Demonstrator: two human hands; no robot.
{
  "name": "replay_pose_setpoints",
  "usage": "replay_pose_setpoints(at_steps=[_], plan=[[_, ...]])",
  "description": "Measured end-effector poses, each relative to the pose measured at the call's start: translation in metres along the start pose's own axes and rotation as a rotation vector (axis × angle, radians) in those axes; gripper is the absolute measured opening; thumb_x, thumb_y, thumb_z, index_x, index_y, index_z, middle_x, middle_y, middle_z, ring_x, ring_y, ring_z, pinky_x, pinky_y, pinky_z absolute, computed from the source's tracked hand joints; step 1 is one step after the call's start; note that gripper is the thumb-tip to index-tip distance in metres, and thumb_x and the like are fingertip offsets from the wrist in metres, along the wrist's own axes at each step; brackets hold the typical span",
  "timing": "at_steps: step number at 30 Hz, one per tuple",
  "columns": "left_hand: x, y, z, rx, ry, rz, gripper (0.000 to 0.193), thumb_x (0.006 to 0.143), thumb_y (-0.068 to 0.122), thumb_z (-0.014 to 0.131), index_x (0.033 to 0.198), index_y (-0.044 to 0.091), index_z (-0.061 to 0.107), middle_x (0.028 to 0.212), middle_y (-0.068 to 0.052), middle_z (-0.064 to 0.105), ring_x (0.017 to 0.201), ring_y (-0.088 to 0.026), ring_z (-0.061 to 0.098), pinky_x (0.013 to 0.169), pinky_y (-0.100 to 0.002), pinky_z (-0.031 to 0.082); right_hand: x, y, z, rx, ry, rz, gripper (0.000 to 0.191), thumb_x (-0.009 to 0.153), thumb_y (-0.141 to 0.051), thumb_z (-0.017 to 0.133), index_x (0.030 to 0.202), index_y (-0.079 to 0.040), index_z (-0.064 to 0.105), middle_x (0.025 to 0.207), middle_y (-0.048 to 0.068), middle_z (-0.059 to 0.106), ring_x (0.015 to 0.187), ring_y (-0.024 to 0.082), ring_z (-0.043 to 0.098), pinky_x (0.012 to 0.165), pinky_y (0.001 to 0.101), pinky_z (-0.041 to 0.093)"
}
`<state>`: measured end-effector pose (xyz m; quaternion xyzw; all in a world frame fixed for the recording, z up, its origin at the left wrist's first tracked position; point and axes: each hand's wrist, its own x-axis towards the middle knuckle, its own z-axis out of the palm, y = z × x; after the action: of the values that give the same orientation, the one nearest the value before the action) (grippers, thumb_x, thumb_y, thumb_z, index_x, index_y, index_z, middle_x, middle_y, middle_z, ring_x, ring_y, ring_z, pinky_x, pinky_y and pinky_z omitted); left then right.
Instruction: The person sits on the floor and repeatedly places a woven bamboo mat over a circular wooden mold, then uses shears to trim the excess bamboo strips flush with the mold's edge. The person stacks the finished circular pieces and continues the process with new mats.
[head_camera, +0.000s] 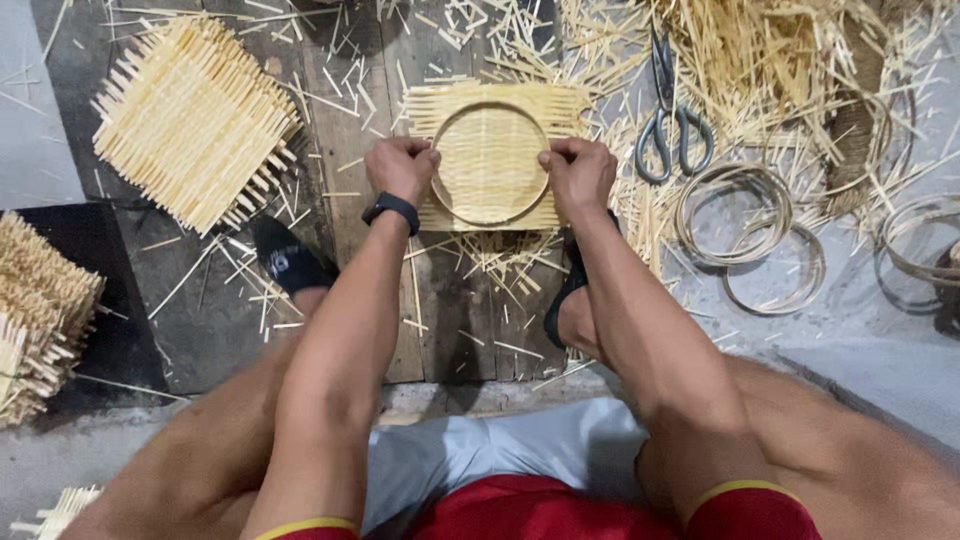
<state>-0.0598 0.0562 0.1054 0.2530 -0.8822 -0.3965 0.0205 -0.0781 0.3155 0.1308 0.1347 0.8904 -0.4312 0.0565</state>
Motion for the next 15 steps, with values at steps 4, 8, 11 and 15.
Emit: replay_pose_setpoints(at_steps=[4,8,11,15], plan=[[0.002,0.0,-0.002,-0.018,-0.029,0.003,0.021,0.071,0.018,0.084,0.089,0.007,0.082,0.076,-0.014,0.077,0.069,-0.023,0.076,0.071,-0.033,0.06,-0.002,-0.001,0.0,-0.005,0.004,0.03,0.022,0.077,-0.015,0.085,0.098,-0.009,0.082,0.085,0.01,0.079,0.074,0.02,0.075,0.075,0.0323,0.057],[0.007,-0.008,-0.003,-0.026,-0.057,-0.014,0.023,0.068,0.019,0.087,0.087,0.006,0.083,0.074,-0.013,0.077,0.066,-0.022,0.076,0.07,-0.032,0.06,-0.004,0.0,0.001,0.016,0.01,0.049,0.021,0.077,-0.015,0.086,0.098,-0.009,0.082,0.085,0.011,0.079,0.075,0.02,0.075,0.075,0.0315,0.057],[0.011,-0.015,-0.004,-0.05,-0.114,0.032,0.022,0.07,0.017,0.088,0.088,0.005,0.083,0.075,-0.012,0.077,0.067,-0.019,0.076,0.069,-0.03,0.06,-0.005,0.001,0.002,0.032,-0.02,0.093,0.022,0.079,-0.015,0.085,0.099,-0.01,0.082,0.087,0.011,0.079,0.076,0.019,0.076,0.076,0.0312,0.058],[0.011,-0.023,-0.001,-0.251,-0.163,-0.089,0.019,0.072,0.013,0.089,0.085,0.001,0.082,0.076,-0.01,0.078,0.067,-0.014,0.073,0.065,-0.027,0.06,-0.002,0.003,0.002,0.08,-0.029,0.092,0.021,0.079,-0.014,0.085,0.099,-0.01,0.082,0.089,0.01,0.08,0.077,0.017,0.076,0.077,0.0309,0.059]])
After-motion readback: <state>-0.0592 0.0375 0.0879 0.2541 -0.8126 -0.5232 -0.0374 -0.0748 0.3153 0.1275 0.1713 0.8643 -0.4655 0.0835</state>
